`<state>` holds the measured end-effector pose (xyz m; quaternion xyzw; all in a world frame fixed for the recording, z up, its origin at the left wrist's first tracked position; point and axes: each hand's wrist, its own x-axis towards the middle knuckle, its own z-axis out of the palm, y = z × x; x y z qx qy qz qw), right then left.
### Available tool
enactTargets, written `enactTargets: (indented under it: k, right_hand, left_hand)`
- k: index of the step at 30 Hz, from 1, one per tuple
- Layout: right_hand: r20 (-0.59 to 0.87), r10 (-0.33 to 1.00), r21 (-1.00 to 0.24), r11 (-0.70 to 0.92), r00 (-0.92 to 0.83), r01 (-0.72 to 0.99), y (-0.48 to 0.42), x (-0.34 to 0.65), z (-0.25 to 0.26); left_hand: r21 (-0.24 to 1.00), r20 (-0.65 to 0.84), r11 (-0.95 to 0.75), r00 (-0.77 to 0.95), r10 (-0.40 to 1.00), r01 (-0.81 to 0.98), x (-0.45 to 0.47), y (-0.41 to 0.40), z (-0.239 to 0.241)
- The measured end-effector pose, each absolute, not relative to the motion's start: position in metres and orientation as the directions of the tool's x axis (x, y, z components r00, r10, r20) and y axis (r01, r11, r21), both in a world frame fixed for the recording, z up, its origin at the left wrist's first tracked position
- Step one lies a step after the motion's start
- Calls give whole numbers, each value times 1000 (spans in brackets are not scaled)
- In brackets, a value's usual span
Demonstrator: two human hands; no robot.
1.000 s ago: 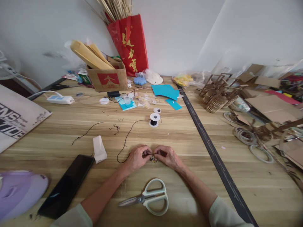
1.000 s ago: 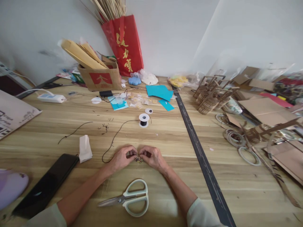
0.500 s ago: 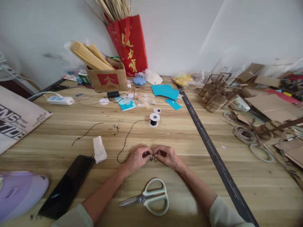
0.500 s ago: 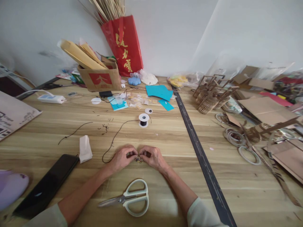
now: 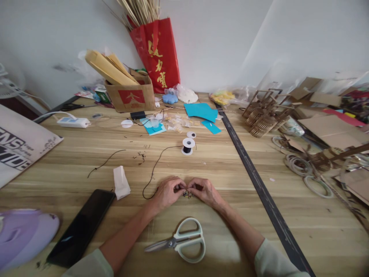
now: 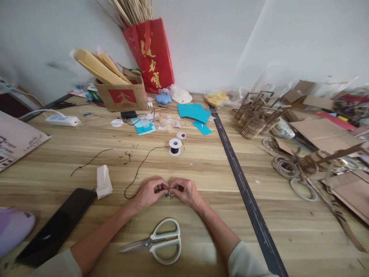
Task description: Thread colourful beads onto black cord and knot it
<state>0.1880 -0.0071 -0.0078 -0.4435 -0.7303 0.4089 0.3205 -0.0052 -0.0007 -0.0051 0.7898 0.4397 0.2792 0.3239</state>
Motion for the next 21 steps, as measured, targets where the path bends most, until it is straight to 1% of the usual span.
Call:
enactTargets:
  k: [5,21]
  right_hand:
    - [112,910,-877,280,-400,391,-7,188,-7]
    - [141,902,-869,310,-408,385,-8,186,-5]
  left_hand:
    - [747,182,-429,464,867,508,-4,0,-5]
    - [735,198,-448,471,860,509,-5,-1,-5]
